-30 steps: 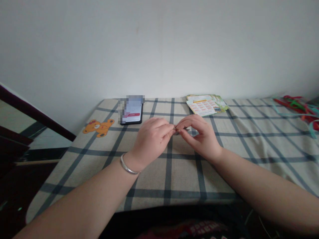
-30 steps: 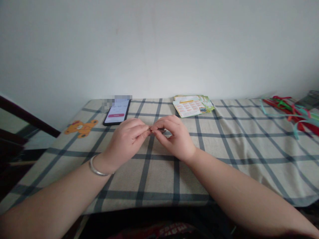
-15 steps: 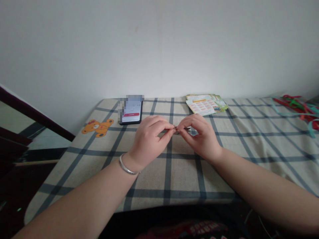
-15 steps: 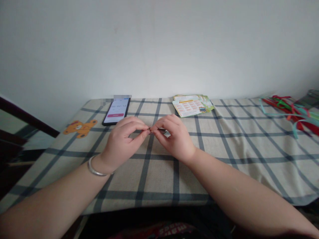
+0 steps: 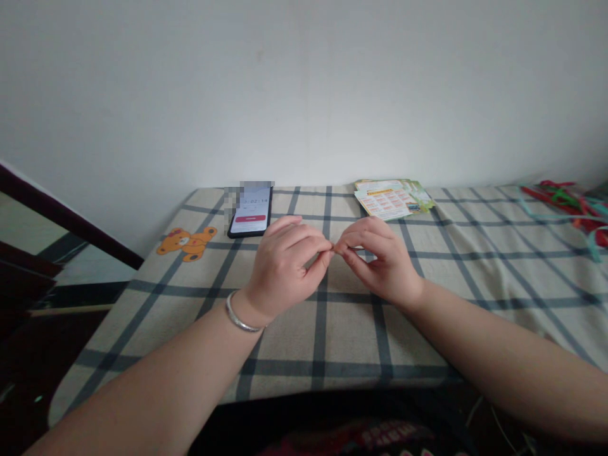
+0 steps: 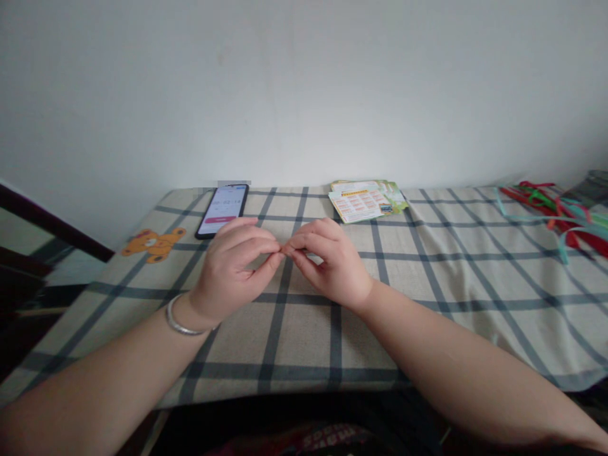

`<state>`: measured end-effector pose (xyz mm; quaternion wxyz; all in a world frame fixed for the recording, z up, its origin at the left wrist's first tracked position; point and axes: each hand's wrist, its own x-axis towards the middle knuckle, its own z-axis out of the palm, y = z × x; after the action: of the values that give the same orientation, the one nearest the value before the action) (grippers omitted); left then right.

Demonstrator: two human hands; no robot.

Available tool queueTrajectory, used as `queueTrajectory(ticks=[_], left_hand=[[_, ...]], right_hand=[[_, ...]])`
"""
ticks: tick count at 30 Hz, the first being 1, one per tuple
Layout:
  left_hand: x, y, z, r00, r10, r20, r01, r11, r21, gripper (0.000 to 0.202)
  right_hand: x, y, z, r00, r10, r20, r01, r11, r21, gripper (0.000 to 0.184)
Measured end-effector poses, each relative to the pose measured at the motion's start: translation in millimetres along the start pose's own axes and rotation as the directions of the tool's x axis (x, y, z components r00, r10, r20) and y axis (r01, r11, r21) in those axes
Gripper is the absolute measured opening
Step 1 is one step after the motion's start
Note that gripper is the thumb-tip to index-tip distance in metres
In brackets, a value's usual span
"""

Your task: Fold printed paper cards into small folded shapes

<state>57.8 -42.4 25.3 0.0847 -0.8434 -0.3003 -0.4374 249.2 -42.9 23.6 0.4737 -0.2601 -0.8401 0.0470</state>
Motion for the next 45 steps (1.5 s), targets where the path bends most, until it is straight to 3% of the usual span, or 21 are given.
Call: queueTrajectory(ticks=[13, 19, 29, 45], left_hand=[[0.5, -0.8, 0.0, 1.000, 0.000, -0.028, -0.003, 0.995, -0.097, 0.007], [0.5, -2.8, 0.7, 0.998, -0.051, -0.025, 0.047, 0.989, -0.139, 0.007], [1.7, -5.3, 3.5, 0.998, -0.040, -0.048, 0.035, 0.994, -0.102, 0.004], [3.6, -9.3, 6.8, 0.995, -0.099, -0.029, 0.082, 0.933, -0.351, 0.008]], right_hand=[[-4.5, 5.1, 3.9, 0.997, 0.071, -0.041, -0.071, 0.997, 0.008, 0.005], [-4.3, 8.4, 2.9, 0.991, 0.134, -0.032, -0.133, 0.991, 0.024, 0.006], [-4.0, 12.4, 1.3, 0.994, 0.102, -0.039, -0.101, 0.995, 0.020, 0.004], [-2.6, 13.0, 1.4, 0.987, 0.157, -0.018, -0.155, 0.984, 0.087, 0.009]])
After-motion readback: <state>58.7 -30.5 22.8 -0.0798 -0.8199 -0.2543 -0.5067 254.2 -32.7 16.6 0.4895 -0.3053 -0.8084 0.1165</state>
